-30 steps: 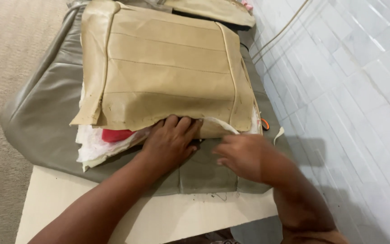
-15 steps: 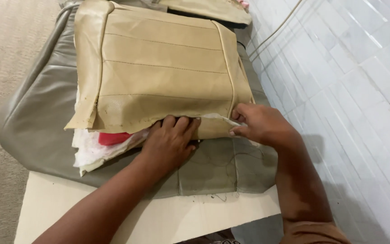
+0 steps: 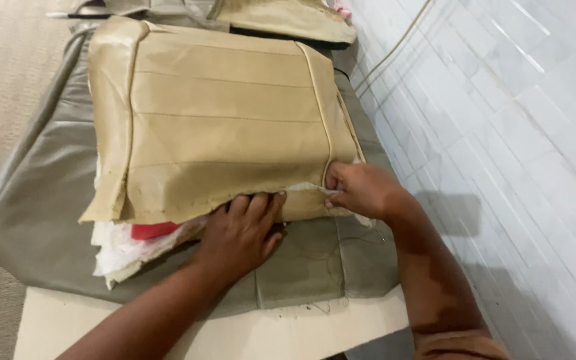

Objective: Hand-stitching a tan leather cover onto a padded seat base using a needle and thread

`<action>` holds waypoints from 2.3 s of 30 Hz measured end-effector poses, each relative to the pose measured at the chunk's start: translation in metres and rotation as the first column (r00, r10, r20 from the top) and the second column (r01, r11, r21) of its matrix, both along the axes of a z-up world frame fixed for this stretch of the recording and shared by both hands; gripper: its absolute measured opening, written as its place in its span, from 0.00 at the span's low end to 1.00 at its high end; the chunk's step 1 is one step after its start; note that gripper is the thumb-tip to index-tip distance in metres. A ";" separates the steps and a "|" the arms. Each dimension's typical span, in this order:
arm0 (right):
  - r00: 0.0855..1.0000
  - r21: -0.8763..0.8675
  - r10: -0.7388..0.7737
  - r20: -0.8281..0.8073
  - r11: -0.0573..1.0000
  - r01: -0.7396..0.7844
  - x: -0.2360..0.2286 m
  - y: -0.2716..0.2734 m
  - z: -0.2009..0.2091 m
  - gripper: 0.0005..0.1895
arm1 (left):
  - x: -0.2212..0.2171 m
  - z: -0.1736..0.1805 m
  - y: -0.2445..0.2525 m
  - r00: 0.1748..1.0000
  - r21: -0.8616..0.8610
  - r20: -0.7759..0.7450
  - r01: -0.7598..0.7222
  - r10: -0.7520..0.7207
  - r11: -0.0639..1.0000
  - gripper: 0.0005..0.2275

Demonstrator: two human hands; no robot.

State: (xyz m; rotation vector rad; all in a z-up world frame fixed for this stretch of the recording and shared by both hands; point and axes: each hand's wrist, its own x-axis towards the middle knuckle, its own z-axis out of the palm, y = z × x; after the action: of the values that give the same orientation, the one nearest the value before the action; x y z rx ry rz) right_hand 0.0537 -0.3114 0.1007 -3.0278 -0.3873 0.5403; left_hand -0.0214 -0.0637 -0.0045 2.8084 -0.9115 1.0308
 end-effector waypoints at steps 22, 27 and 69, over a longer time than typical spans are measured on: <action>0.973 0.355 -0.088 -0.214 0.921 0.161 0.028 -0.027 -0.030 0.13 | 0.000 0.012 0.009 0.964 -0.310 -0.164 0.152 -0.210 0.939 0.27; 0.989 0.375 -0.011 -0.150 0.924 0.067 0.036 -0.036 -0.041 0.14 | 0.002 0.006 0.008 0.966 -0.334 -0.140 0.159 -0.216 0.929 0.28; 0.374 0.051 0.248 0.893 0.771 -0.634 -0.026 0.058 -0.049 0.05 | -0.004 0.011 0.008 0.987 -0.300 0.103 0.147 -0.121 0.942 0.22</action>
State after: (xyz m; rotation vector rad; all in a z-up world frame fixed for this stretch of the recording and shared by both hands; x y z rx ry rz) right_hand 0.0279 -0.2530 0.0519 -2.4596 -1.2195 -1.0483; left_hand -0.0257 -0.0561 0.0069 2.4312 -0.8507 1.1642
